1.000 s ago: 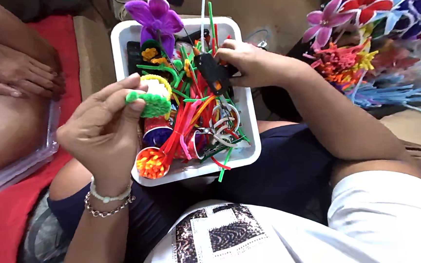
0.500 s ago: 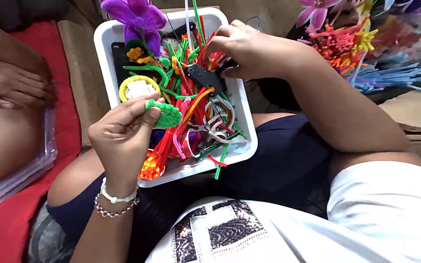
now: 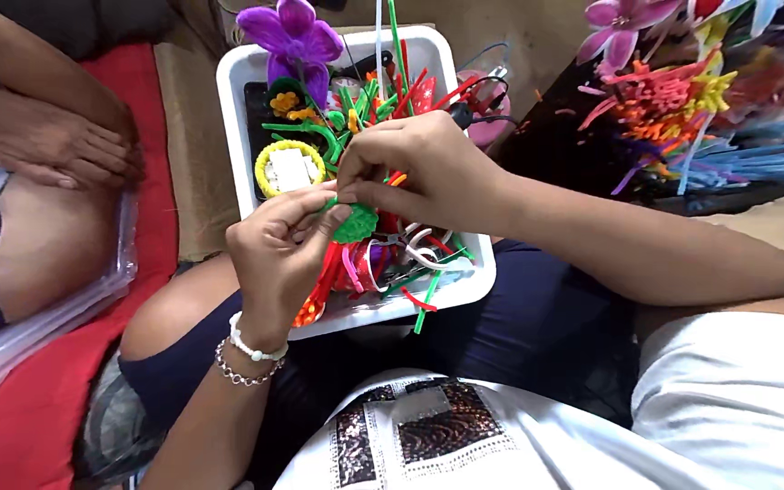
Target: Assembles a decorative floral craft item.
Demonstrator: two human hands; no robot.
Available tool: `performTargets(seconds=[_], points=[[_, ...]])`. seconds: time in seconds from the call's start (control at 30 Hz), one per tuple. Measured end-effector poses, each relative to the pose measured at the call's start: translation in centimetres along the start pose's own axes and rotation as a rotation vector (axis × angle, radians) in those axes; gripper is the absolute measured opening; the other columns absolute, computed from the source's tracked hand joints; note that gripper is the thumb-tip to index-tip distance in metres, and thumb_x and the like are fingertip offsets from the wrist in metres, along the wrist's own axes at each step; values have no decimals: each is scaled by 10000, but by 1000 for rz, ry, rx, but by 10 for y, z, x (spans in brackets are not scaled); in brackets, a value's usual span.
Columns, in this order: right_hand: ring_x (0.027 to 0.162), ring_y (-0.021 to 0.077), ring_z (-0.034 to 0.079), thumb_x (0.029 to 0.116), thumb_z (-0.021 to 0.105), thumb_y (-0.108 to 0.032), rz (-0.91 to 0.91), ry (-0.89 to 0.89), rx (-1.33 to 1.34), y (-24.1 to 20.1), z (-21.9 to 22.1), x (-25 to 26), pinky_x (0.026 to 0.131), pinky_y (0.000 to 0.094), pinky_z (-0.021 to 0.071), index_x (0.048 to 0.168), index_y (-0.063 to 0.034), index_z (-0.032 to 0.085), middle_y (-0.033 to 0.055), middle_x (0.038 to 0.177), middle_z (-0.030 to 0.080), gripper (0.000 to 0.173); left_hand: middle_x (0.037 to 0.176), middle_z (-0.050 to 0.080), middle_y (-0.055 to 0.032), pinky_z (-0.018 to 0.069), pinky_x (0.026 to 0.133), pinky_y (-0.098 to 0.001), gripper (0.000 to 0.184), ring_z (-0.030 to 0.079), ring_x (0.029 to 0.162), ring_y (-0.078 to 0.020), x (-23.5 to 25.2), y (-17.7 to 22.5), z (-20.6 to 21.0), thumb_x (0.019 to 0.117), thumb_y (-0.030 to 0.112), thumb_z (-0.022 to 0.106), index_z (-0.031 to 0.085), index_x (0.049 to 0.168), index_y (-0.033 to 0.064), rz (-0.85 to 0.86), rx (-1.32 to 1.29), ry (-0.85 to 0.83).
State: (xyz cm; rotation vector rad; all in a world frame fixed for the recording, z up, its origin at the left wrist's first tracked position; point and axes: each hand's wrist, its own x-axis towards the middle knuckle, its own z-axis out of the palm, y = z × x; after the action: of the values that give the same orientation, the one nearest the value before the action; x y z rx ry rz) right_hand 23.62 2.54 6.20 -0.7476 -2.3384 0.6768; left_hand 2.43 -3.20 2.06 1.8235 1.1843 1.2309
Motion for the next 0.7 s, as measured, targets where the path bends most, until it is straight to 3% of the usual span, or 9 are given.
performTargets(seconds=[0.13, 0.27, 0.47, 0.7], points=[[781, 37, 686, 989, 664, -113, 136, 31, 149, 2, 2, -3, 749, 211, 592, 1007, -20, 711, 29, 873, 719, 106, 1278, 688, -82, 630, 887, -269, 252, 717, 1086, -148, 2, 3, -2, 900, 37, 772, 702, 1141, 3, -14, -100, 51], [746, 55, 708, 981, 679, -87, 343, -1, 489, 2, 5, -3, 727, 224, 622, 1042, -1, 686, 29, 860, 723, 106, 1216, 703, -66, 613, 886, -253, 183, 702, 1081, -136, 0, 2, -2, 875, 12, 787, 732, 1049, 17, 41, -91, 136], [772, 106, 719, 957, 660, 31, 566, -7, 966, -3, 4, 0, 763, 268, 627, 1044, 3, 646, 50, 867, 713, 92, 1165, 701, -43, 608, 900, -260, 181, 698, 1068, -130, 0, 3, -1, 891, -6, 764, 721, 1065, 17, 67, -158, 163], [832, 75, 709, 960, 657, 28, 328, 3, 761, 1, 6, -3, 795, 230, 615, 1052, 27, 665, 52, 944, 714, 92, 1125, 710, -32, 608, 860, -246, 179, 701, 1019, -118, 0, 4, 1, 894, -22, 754, 717, 1065, 16, 62, -196, 207]])
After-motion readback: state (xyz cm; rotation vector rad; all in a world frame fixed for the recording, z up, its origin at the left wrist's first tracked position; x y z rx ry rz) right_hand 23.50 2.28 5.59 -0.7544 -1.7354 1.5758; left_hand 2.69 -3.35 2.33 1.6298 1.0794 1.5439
